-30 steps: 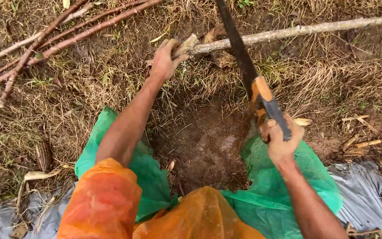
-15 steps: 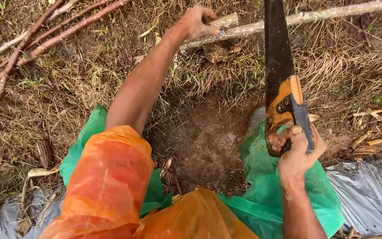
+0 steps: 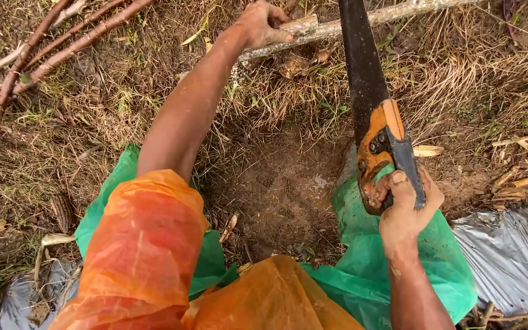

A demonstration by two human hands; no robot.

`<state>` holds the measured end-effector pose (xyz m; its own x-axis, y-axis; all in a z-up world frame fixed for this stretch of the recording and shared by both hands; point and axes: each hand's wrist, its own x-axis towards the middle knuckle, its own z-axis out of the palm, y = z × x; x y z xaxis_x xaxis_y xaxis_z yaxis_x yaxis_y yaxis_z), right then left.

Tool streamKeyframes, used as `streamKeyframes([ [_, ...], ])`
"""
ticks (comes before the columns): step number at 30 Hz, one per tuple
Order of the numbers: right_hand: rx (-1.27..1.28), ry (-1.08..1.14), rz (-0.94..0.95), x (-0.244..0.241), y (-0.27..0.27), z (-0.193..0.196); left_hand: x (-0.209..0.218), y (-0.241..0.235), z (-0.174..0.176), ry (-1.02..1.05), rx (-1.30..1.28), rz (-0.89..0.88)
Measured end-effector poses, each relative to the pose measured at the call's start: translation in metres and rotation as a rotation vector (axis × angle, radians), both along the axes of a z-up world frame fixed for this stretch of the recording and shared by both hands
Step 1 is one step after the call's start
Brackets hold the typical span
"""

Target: Cutting long wooden branches into smaller segments using a hand saw in an agricultural field.

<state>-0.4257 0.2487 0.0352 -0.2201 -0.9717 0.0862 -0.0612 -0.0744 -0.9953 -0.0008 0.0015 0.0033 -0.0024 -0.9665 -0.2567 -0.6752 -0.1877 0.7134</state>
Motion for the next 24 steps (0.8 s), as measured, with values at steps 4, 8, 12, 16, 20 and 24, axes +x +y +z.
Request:
streamKeyframes([
  [4,0.039,0.062,0.019,0.001,0.000,0.005,-0.001,0.003,0.011,-0.049,0.057,-0.007],
  [8,0.037,0.090,0.007,0.005,-0.002,0.009,0.011,-0.006,-0.001,0.067,0.120,-0.037],
  [12,0.063,0.083,0.093,0.008,-0.002,0.021,0.015,-0.007,-0.010,0.108,0.129,0.002],
  [16,0.124,0.178,-0.017,0.009,-0.001,0.024,0.016,-0.011,-0.012,0.091,0.114,-0.041],
  [20,0.059,0.184,0.075,0.011,-0.005,0.031,0.014,-0.019,-0.020,0.163,0.118,-0.061],
  [24,0.040,0.065,0.129,0.015,-0.004,0.032,0.017,-0.030,-0.045,0.213,0.071,-0.077],
])
